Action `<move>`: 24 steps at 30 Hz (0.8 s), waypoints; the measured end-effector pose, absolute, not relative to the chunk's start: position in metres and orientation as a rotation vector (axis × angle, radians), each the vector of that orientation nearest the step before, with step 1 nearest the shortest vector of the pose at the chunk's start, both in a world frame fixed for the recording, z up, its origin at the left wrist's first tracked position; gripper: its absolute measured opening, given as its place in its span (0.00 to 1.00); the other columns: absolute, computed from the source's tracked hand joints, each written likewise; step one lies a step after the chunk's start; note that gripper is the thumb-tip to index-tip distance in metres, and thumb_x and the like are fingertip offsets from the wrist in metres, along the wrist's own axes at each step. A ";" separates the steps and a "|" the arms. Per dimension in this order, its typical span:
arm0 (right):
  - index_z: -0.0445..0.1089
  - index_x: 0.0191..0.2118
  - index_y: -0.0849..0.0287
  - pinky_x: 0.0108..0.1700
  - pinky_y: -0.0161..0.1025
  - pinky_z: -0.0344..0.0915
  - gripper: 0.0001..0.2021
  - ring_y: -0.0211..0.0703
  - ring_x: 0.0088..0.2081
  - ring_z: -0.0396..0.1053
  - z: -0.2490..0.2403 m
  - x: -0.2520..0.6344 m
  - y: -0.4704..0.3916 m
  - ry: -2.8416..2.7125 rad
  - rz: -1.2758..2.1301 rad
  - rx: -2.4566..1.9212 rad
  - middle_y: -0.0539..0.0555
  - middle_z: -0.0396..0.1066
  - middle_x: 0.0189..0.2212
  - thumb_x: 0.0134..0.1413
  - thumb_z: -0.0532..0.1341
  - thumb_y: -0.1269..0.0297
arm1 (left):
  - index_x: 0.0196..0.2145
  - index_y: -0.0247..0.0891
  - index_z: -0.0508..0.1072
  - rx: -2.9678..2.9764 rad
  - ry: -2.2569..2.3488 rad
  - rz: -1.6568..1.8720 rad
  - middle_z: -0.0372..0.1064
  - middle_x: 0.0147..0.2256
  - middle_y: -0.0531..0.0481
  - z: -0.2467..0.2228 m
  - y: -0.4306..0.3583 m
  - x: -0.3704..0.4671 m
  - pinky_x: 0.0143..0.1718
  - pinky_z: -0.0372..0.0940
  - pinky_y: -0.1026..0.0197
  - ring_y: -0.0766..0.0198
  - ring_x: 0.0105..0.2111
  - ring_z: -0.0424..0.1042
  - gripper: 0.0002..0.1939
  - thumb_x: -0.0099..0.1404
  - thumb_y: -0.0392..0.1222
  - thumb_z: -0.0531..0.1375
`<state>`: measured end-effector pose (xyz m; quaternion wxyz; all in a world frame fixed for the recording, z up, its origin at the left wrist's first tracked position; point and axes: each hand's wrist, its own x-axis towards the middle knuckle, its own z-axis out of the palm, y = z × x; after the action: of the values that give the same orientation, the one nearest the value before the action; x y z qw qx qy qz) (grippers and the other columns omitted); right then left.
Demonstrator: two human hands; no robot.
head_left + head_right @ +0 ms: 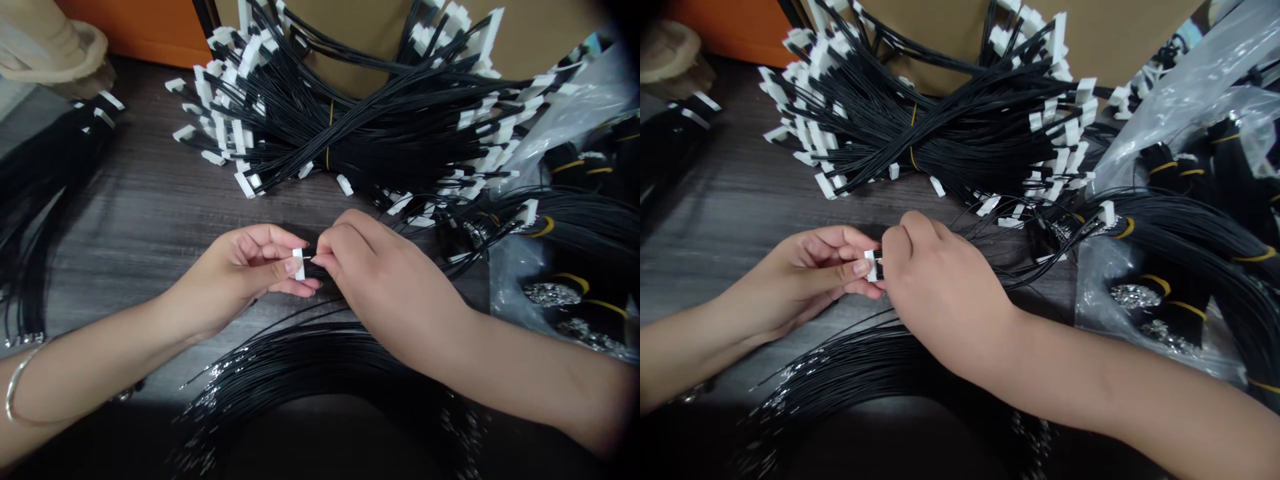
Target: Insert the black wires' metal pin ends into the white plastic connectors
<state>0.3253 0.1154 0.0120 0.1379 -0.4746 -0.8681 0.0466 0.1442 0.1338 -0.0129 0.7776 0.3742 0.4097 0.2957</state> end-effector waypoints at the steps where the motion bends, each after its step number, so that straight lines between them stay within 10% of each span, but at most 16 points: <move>1: 0.64 0.30 0.65 0.32 0.37 0.63 0.09 0.40 0.30 0.62 0.012 0.326 0.116 -2.507 0.128 -1.372 0.57 0.64 0.29 0.57 0.50 0.77 | 0.35 0.36 0.74 0.802 0.887 0.637 0.76 0.29 0.52 -0.013 0.134 0.144 0.35 0.74 0.65 0.65 0.30 0.77 0.06 0.58 0.31 0.63; 24: 0.66 0.30 0.67 0.32 0.38 0.64 0.09 0.40 0.30 0.62 0.003 0.321 0.114 -2.478 0.190 -1.314 0.58 0.65 0.29 0.57 0.51 0.77 | 0.33 0.34 0.75 0.875 0.901 0.655 0.76 0.30 0.52 -0.013 0.132 0.147 0.35 0.74 0.65 0.65 0.29 0.77 0.04 0.58 0.30 0.63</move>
<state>0.3213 0.1136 0.0035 0.1646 -0.4610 -0.8695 0.0667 0.1473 0.1315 -0.0126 0.7595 0.4020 0.4136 0.3009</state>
